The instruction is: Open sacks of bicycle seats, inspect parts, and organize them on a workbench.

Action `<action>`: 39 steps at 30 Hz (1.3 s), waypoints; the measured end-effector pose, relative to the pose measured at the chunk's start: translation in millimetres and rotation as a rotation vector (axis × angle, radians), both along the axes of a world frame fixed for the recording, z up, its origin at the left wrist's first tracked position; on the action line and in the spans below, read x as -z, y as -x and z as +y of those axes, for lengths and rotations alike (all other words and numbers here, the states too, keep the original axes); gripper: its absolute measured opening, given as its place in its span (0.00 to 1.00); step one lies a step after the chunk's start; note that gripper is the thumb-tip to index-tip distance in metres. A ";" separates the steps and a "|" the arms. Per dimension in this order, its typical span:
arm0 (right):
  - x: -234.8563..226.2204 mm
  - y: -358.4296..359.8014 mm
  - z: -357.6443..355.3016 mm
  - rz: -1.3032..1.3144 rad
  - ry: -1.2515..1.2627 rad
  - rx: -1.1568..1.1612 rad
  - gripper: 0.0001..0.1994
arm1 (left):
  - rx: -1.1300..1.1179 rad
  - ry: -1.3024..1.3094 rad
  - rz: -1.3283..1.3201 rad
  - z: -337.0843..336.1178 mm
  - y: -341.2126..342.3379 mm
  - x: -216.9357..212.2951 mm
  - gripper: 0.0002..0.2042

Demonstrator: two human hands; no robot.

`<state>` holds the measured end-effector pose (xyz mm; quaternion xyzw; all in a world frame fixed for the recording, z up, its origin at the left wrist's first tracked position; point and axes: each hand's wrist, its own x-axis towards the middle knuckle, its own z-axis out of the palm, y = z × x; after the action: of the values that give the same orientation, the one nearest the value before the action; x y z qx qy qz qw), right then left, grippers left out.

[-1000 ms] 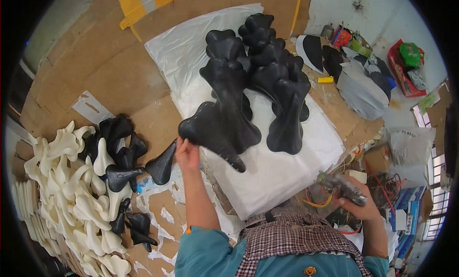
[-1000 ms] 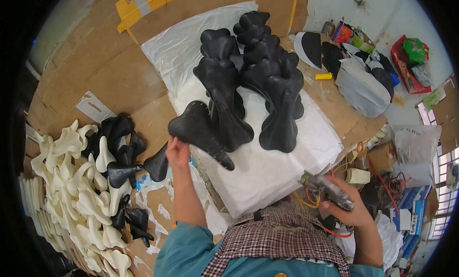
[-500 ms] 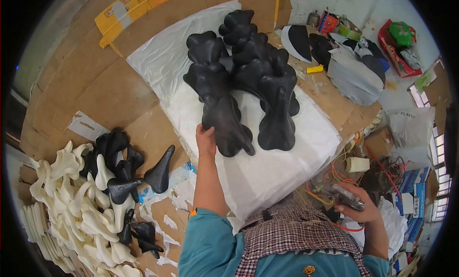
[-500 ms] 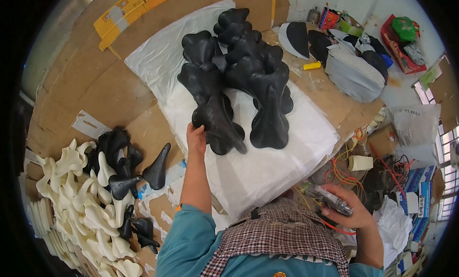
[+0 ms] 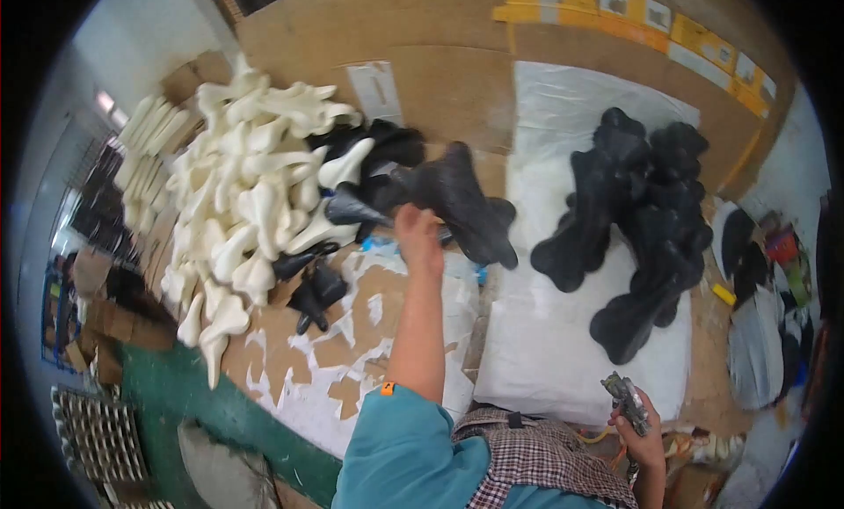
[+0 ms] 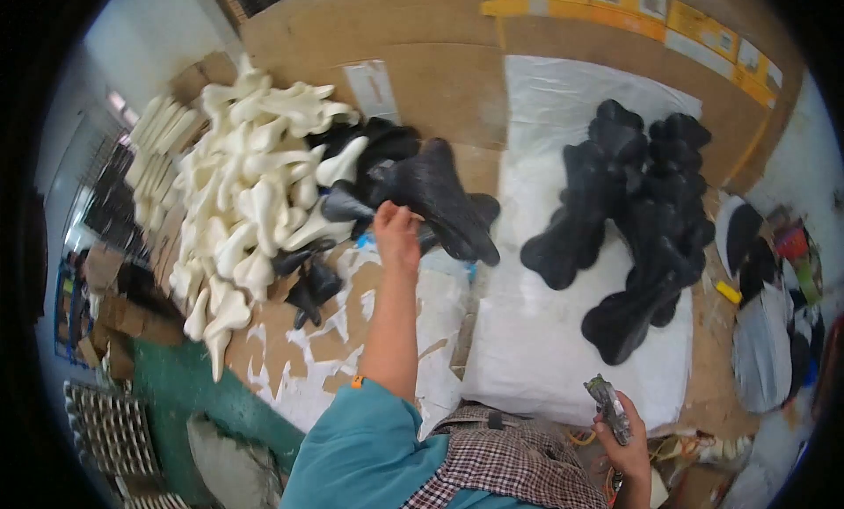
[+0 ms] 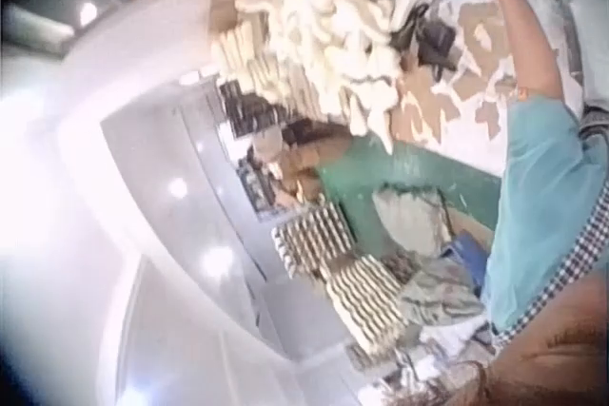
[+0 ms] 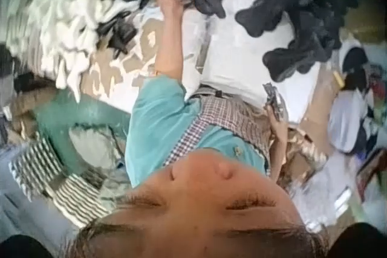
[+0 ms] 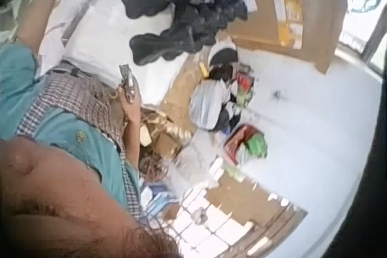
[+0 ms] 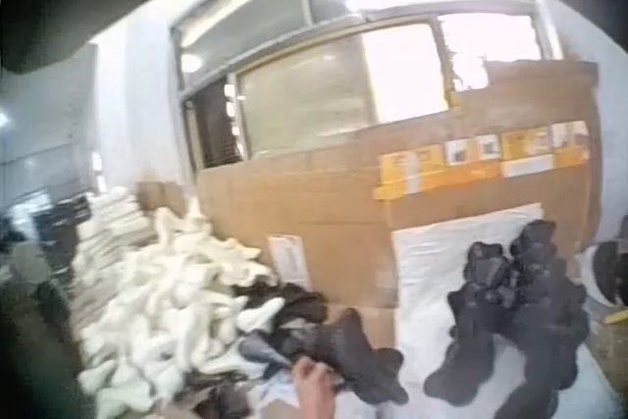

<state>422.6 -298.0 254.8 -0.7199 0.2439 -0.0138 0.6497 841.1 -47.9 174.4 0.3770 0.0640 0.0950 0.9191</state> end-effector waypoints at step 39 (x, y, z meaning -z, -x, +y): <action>90.5 133.2 -117.2 0.033 0.593 -0.973 0.26 | -0.037 -0.052 1.001 86.5 583.2 197.4 0.14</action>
<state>289.4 -415.2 164.3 -0.9010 -0.1200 0.2305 0.3474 257.9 38.6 -23.0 0.3979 0.5015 -0.0795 0.7641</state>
